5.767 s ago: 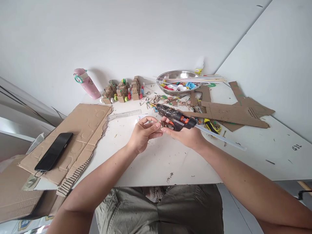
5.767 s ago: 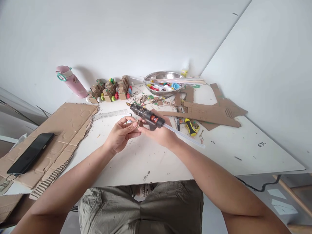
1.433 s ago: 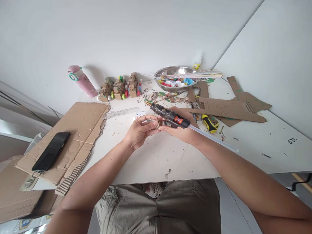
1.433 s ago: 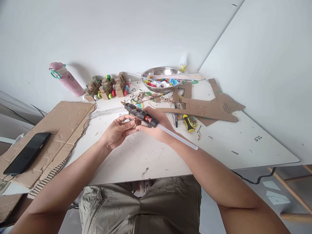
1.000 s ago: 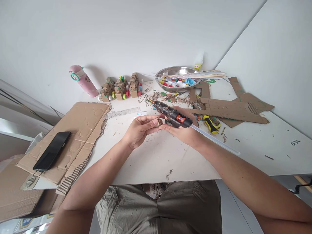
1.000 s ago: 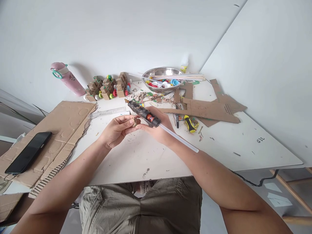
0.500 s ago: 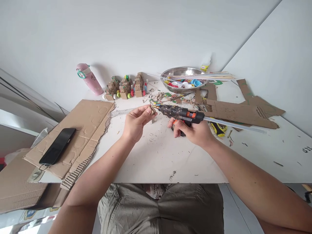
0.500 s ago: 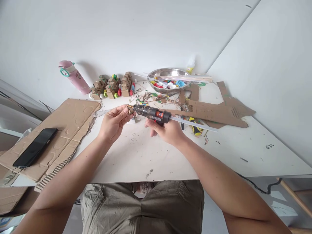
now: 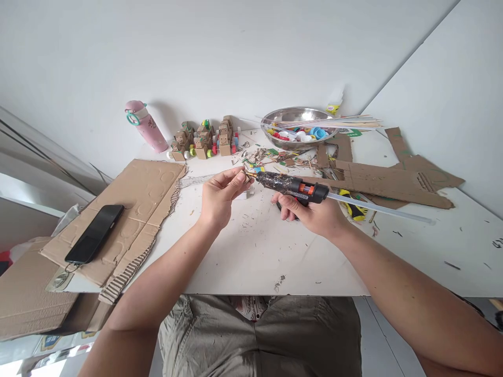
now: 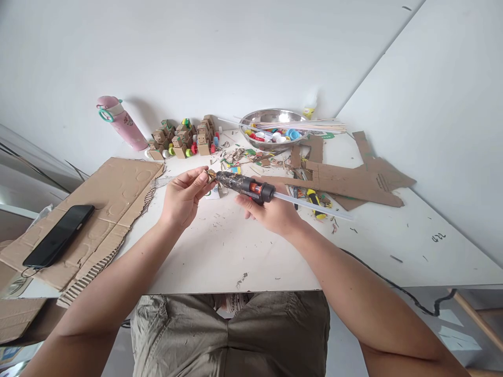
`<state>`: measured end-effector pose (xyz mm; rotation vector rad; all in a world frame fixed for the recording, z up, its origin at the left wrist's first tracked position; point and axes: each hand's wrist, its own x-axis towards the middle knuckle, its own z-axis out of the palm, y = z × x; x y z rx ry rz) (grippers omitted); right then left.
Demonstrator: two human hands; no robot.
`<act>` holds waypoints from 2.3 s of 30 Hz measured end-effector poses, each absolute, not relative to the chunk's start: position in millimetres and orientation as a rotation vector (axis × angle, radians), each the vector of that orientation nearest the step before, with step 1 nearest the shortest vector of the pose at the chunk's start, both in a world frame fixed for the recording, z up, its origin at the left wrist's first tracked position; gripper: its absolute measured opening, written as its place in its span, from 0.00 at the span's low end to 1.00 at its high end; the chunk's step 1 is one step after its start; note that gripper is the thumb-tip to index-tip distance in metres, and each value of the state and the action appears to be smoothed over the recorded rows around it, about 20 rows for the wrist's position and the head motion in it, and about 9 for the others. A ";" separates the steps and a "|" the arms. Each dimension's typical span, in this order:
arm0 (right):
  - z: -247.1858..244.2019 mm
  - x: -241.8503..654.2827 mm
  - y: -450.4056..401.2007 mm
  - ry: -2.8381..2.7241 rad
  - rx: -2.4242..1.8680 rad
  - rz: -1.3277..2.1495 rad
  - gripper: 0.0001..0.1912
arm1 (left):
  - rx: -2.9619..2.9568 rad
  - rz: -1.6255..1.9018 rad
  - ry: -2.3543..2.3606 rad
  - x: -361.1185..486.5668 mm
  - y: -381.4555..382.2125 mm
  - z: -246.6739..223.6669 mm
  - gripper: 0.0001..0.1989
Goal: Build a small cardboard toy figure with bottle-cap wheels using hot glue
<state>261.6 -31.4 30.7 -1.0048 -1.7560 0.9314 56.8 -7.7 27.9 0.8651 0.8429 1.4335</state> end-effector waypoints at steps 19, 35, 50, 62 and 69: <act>28.0 257.9 -32.1 -1.767 -0.991 0.823 0.33 | 0.903 1.486 0.852 59.9 -8.9 27.9 0.17; 28.5 258.1 -32.4 -1.781 -0.981 0.824 0.28 | 0.904 1.551 0.852 56.4 -5.1 27.5 0.16; 34.8 267.1 -23.5 -1.714 -0.945 0.723 0.31 | 0.813 1.192 0.859 58.7 -13.8 34.4 0.11; 8.7 258.4 -24.2 -1.725 -0.913 0.704 0.17 | 0.815 0.986 0.848 68.1 -26.6 32.5 0.23; 14.4 254.9 -27.0 -1.699 -0.843 0.714 0.15 | 0.766 0.974 0.871 69.1 -27.7 37.3 0.26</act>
